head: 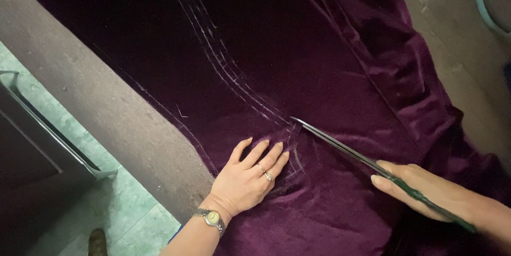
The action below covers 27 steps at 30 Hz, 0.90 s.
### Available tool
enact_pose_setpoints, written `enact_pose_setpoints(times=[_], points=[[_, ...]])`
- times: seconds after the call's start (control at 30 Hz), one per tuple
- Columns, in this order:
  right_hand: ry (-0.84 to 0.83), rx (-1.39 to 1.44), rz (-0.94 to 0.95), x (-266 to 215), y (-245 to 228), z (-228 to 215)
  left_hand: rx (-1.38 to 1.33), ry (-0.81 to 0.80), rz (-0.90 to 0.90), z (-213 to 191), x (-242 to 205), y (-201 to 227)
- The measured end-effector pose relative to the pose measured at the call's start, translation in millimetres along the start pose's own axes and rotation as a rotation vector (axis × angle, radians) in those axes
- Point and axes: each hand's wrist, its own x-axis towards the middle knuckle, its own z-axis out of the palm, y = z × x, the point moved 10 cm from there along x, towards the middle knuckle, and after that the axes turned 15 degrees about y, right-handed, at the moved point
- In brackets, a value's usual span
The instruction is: The person cuts a large piece of dark purple velvet fabric laid out on a table using a pair of large shears. They follow white chalk lines drawn on the fabric to cut out a specific garment pattern, moving around the table to reach different sections.
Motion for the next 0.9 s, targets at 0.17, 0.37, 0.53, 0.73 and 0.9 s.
enact_pose_setpoints(times=[0.17, 0.37, 0.53, 0.73, 0.9], points=[[0.058, 0.003, 0.014, 4, 11, 4, -0.012, 0.012, -0.009, 0, 0, -1], [0.034, 0.071, -0.062, 1, 2, 3, -0.021, 0.011, -0.006, -2, 2, 0], [0.021, 0.055, -0.064, 4, -21, 1, -0.023, 0.012, -0.004, -1, 0, 0], [0.030, -0.040, -0.052, 15, -39, 0, -0.022, 0.001, 0.002, -1, 1, 0], [0.051, -0.067, -0.015, 18, -35, 1, -0.029, 0.013, -0.011, -2, 1, -1]])
